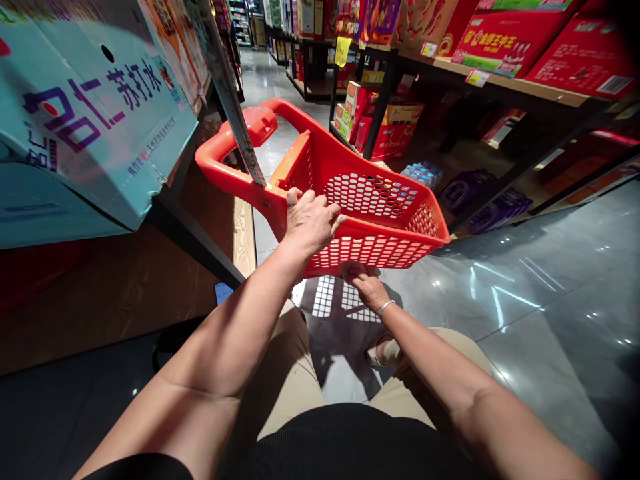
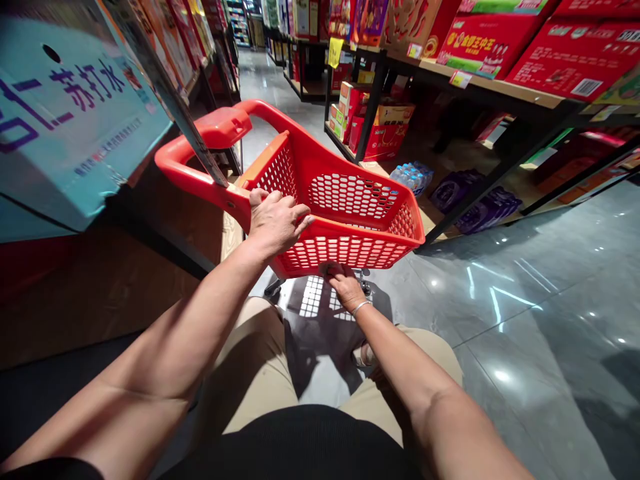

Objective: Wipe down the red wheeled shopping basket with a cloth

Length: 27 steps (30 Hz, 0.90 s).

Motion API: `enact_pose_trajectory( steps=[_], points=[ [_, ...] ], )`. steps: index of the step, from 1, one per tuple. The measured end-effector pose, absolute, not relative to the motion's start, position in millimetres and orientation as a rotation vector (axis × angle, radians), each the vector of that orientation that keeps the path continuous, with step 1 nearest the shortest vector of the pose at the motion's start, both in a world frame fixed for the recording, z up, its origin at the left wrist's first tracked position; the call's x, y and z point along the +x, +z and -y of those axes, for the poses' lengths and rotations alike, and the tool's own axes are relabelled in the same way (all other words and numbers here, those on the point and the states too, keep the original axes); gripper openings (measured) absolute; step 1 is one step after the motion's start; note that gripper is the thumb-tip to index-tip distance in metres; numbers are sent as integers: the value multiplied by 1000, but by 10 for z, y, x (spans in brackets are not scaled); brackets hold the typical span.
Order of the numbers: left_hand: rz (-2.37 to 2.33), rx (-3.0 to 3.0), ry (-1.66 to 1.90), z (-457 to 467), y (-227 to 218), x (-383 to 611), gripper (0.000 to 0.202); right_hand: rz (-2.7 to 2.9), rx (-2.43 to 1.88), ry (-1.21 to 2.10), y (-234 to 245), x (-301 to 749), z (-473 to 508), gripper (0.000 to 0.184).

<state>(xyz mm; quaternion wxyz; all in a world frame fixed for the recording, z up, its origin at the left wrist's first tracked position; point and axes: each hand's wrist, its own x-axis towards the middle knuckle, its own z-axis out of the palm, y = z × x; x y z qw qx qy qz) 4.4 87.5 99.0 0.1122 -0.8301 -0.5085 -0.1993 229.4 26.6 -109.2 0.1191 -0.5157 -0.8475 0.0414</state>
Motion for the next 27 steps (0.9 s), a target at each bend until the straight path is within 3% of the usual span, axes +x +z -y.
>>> enact_pose_trajectory(
  steps=[5, 8, 16, 19, 27],
  points=[
    [1513, -2419, -636, -904, 985, 67, 34, 2160, -1384, -248, -456, 2758, -370, 32],
    [1519, -2397, -649, -896, 1000, 81, 34, 1987, -1354, -398, -328, 2941, -377, 27],
    [1508, -2405, -618, -916, 1001, 57, 38, 2416, -1404, -203, -1024, 2995, -231, 44],
    [1502, -2387, -644, -965, 973, 26, 39, 2533, -1375, -168, -1039, 3024, -205, 43],
    [1520, -2388, -671, -1070, 934, -67, 47, 1970, -1380, -389, -49, 3431, -170, 25]
  ],
)
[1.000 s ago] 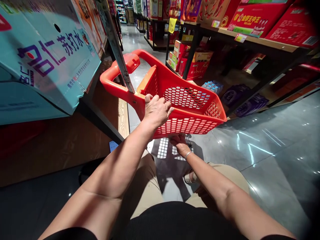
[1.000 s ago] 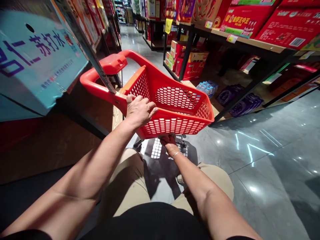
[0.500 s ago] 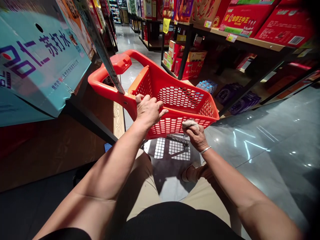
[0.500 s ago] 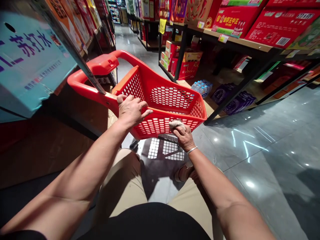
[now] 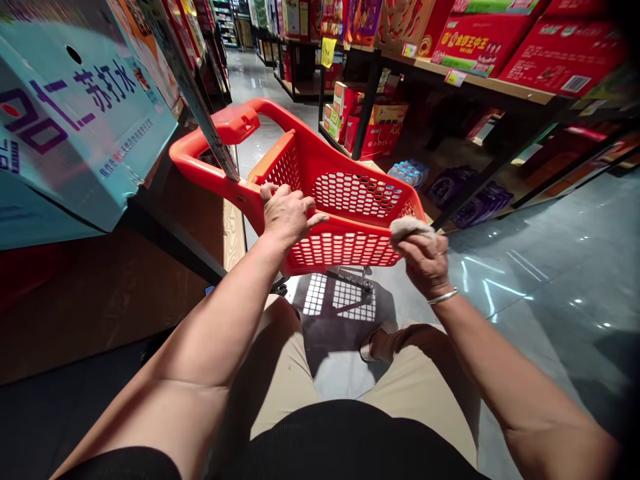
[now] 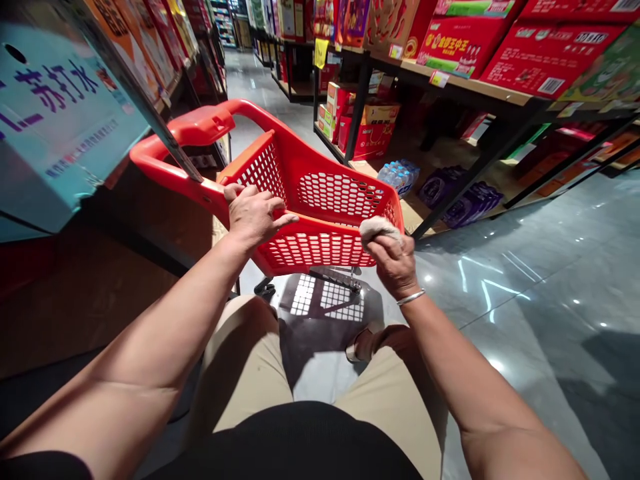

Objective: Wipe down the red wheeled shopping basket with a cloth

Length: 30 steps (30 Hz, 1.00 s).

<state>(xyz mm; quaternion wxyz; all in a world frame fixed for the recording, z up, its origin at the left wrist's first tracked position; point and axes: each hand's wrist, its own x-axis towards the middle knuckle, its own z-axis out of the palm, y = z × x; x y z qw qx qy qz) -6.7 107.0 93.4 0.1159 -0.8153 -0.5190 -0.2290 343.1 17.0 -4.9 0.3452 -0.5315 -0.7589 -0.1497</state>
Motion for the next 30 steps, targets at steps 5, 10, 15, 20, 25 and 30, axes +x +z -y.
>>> enact_pose_trajectory(
  steps=[5, 10, 15, 20, 25, 30],
  points=[
    [1541, -2396, -699, -1108, 911, -84, 53, 1918, -1461, -405, -169, 3430, -142, 25],
    [1539, -2422, -702, -1116, 928, -64, 55, 2113, -1435, -358, -759, 3258, -8, 28],
    [1534, -2418, -675, -1149, 955, -31, 48, 2074, -1350, -390, -499, 3265, 14, 24],
    [1496, -2398, -674, -1201, 927, 19, 45, 1866, -1417, -451, 103, 3432, -216, 22],
    [1462, -2420, -729, -1219, 918, 81, 38, 1878, -1469, -361, 314, 3579, -387, 28],
    [1456, -2484, -665, -1308, 958, 89, 43, 2048, -1536, -249, 400, 3811, -336, 35]
  ],
)
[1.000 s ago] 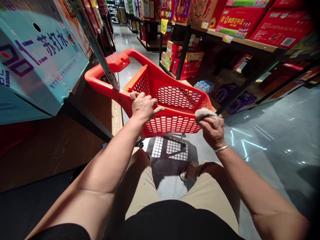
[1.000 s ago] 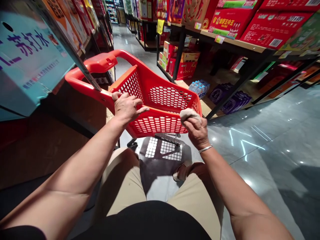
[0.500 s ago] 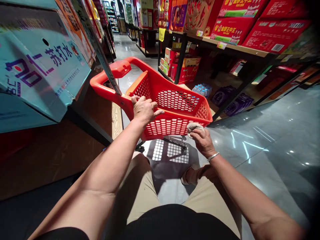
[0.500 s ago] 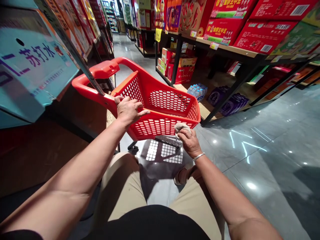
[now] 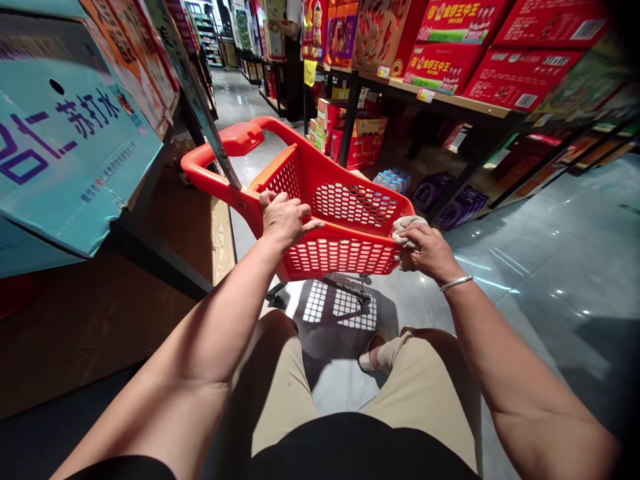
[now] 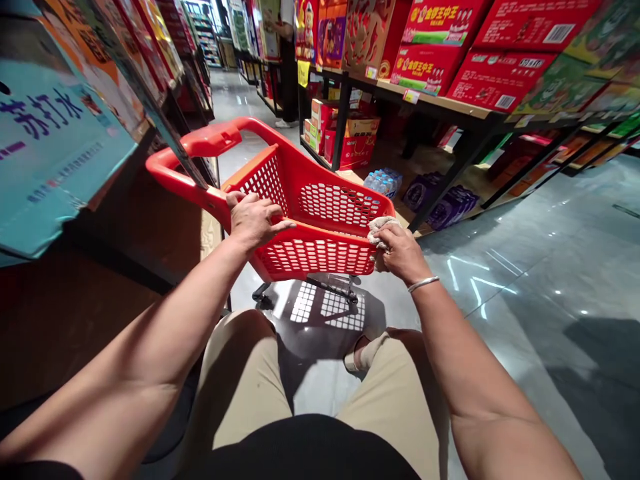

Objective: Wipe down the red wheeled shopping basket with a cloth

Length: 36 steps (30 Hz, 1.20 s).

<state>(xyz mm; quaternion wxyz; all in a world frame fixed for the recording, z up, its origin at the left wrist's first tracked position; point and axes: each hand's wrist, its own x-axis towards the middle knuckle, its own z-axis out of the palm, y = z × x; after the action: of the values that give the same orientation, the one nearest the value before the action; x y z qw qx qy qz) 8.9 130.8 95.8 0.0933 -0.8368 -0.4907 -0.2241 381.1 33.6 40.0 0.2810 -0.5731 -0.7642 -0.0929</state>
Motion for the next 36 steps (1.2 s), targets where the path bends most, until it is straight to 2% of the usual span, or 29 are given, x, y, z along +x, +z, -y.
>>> enact_pose_trajectory(
  steps=[6, 9, 12, 16, 19, 23, 27, 31, 36],
  points=[
    [1394, -2545, -676, -1568, 994, -50, 48, 1946, -1648, -213, 417, 3854, -158, 27],
    [1379, -2554, -688, -1584, 972, -43, 40, 1881, -1669, -211, 397, 3616, -78, 26],
    [1264, -2684, -614, -1403, 852, 168, 29, 1858, -1680, -253, 408, 3285, 1, 25],
    [1082, -2877, -608, -985, 592, 641, 39, 1916, -1613, -253, 487, 2855, 101, 21],
    [951, -2983, -702, -761, 463, 863, 32, 2063, -1481, -185, 546, 2691, 145, 27],
    [990, -3041, -829, -730, 442, 851, 26, 2268, -1349, -102, 544, 2948, 66, 22],
    [1007, -3074, -828, -796, 465, 779, 23, 2200, -1469, -106, 465, 3584, -251, 16],
    [1044, -3083, -804, -804, 458, 788, 24, 2029, -1587, -146, 369, 3743, -468, 20],
    [1078, -3054, -768, -775, 467, 764, 28, 2017, -1537, -227, 268, 2945, 57, 36]
  ],
)
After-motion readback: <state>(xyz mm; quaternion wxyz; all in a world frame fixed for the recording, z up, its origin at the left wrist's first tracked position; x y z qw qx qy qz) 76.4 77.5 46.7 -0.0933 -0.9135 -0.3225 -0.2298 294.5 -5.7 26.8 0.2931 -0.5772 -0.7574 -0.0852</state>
